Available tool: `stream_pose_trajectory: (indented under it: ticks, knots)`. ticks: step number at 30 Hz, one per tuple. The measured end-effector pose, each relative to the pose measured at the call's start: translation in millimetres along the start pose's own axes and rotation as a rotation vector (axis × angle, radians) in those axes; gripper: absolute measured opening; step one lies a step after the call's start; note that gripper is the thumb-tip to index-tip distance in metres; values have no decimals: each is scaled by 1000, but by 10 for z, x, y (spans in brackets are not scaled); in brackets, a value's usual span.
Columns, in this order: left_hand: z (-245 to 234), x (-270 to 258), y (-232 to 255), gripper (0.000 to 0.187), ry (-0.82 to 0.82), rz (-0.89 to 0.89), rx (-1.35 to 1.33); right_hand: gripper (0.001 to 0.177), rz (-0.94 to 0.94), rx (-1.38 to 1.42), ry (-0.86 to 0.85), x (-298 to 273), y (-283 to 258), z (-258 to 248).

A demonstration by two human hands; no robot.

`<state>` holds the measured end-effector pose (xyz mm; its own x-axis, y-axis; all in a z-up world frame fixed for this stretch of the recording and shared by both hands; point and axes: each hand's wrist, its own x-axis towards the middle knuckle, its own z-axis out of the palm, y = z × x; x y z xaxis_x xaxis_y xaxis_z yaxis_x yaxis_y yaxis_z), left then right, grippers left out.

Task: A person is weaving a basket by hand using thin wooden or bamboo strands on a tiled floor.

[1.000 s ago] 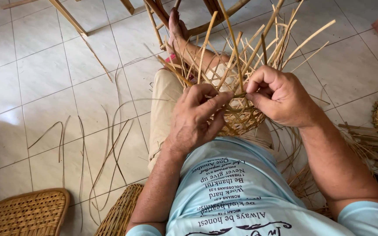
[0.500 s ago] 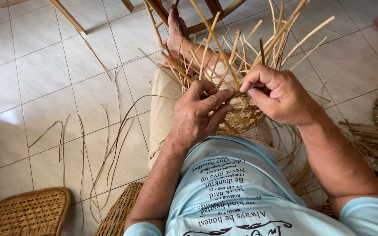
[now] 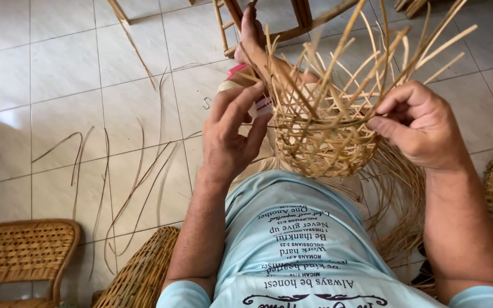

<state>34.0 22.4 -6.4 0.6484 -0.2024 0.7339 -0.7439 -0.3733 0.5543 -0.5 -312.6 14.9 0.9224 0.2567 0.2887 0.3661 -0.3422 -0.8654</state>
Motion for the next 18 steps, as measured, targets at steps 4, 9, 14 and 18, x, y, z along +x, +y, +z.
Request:
stream_pose_trajectory:
  ticks: [4, 9, 14, 18]
  knots:
    - [-65, 73, 136, 17, 101, -10, -153, 22, 76, -19, 41, -4, 91, -103]
    - [-175, 166, 332, 17, -455, -104, -355, 25, 47, -7, 70, 12, 116, -65]
    - [-32, 127, 343, 36, -891, -224, -272, 24, 13, 31, 43, 25, 169, -72]
    - [9, 124, 269, 34, -676, -245, -271, 24, 30, 60, 50, -17, 219, -96]
